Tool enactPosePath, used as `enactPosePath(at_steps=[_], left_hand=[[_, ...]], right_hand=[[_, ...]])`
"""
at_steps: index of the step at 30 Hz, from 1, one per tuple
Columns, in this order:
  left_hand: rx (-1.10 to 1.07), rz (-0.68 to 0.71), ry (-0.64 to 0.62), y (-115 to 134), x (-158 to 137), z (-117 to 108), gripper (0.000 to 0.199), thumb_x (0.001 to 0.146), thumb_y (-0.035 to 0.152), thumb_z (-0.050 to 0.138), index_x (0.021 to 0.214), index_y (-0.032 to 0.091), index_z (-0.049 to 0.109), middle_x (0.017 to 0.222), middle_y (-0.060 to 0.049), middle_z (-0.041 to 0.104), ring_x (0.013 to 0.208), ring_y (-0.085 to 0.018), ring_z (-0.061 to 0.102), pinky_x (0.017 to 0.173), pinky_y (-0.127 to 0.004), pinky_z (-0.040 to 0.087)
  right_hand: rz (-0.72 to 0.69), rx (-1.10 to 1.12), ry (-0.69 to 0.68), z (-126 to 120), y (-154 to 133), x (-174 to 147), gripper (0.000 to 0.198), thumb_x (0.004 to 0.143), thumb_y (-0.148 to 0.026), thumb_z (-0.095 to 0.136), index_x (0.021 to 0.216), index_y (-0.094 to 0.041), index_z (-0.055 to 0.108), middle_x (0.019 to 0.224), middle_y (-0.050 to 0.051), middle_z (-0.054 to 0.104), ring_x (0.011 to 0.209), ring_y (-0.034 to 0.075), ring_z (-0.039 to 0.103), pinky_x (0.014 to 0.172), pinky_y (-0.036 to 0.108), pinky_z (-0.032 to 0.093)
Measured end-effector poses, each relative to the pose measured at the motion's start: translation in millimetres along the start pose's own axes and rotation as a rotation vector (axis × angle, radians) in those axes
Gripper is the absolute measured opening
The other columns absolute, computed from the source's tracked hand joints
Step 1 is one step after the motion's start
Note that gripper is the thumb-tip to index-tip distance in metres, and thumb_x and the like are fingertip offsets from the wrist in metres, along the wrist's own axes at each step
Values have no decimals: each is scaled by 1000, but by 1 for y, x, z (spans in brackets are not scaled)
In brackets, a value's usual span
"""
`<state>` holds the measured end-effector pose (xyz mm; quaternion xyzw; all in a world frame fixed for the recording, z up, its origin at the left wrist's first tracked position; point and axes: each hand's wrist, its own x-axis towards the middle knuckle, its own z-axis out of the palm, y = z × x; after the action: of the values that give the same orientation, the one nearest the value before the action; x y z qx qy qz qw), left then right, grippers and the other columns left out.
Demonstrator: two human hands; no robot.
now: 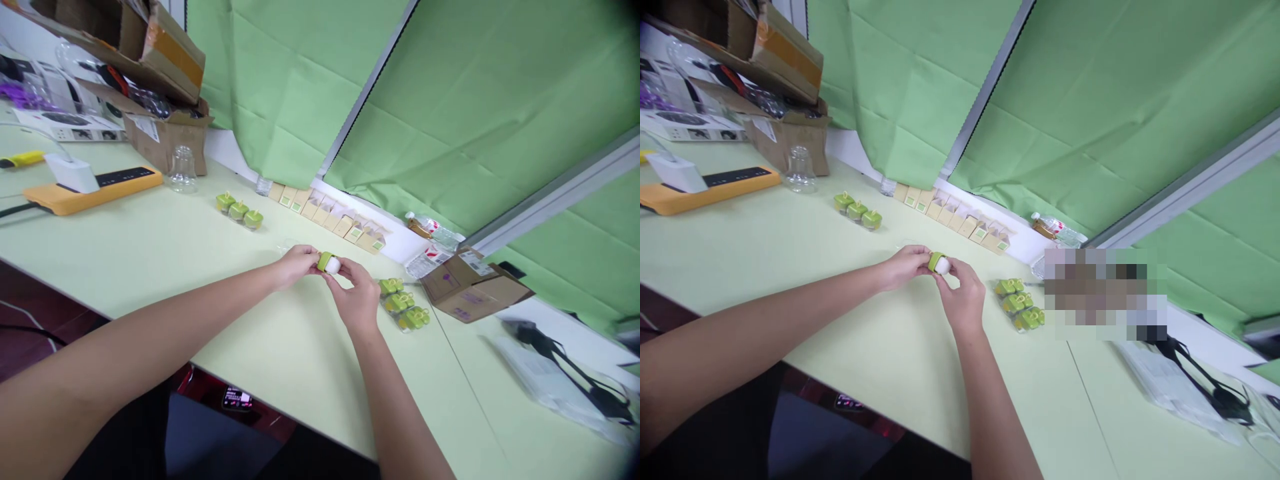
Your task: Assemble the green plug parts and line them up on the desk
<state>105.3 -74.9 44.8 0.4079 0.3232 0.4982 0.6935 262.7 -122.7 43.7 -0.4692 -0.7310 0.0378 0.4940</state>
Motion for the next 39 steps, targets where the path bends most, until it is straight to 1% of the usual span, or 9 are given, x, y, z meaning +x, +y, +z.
enactPosePath(at_steps=[5,10,12,15,17,21,30,34,39], left_hand=[[-30,8,-15,-2,3,0,17,84,4,53,70,12,55,79,-6,66,73,-13,68,91,-36,56],[14,56,17,-3,7,-1,13,83,8,58,71,12,58,77,-4,65,74,-13,66,88,-34,56],[49,64,-12,-2,7,-2,10,83,11,60,73,12,61,79,-5,66,75,-13,66,87,-34,56],[62,34,-65,0,8,-5,10,83,13,61,72,12,61,76,-5,65,74,-14,65,83,-34,56],[61,-4,-88,2,8,-7,9,81,14,62,72,11,62,75,-5,64,73,-14,64,79,-33,56],[35,-41,-123,4,9,-10,7,79,13,61,74,10,65,75,-7,64,71,-15,63,73,-30,56],[31,-69,-141,4,9,-10,10,77,10,58,74,9,67,75,-9,66,68,-15,63,69,-29,56],[22,-74,-152,3,6,-6,10,77,11,58,72,9,67,73,-8,67,68,-16,64,69,-29,57],[3,-66,-112,4,8,-8,10,75,8,57,70,10,66,69,-7,65,66,-16,63,68,-29,58]], right_hand=[[109,84,14,5,0,-3,42,78,-35,76,117,-26,63,113,5,72,100,24,70,98,47,55],[309,426,101,9,-1,2,48,71,-39,82,110,-22,59,119,10,68,105,23,68,94,44,58],[430,551,47,7,3,4,46,72,-42,81,107,-22,60,117,9,68,101,22,69,93,45,58],[548,675,-156,3,10,6,43,74,-46,79,107,-22,65,110,6,72,100,21,69,95,45,57],[570,722,-235,1,14,5,42,75,-47,78,109,-24,68,112,4,72,103,21,68,96,43,57],[597,759,-254,-1,18,3,41,76,-48,77,110,-25,71,117,3,71,101,19,69,96,41,58],[680,772,-262,4,24,2,38,77,-47,76,105,-23,70,98,4,76,86,17,73,92,38,59],[694,799,-249,3,23,3,35,77,-47,76,101,-22,70,104,5,75,92,21,73,91,41,59],[610,830,-286,-2,17,4,41,76,-47,76,111,-28,68,120,5,70,102,24,70,94,47,57]])
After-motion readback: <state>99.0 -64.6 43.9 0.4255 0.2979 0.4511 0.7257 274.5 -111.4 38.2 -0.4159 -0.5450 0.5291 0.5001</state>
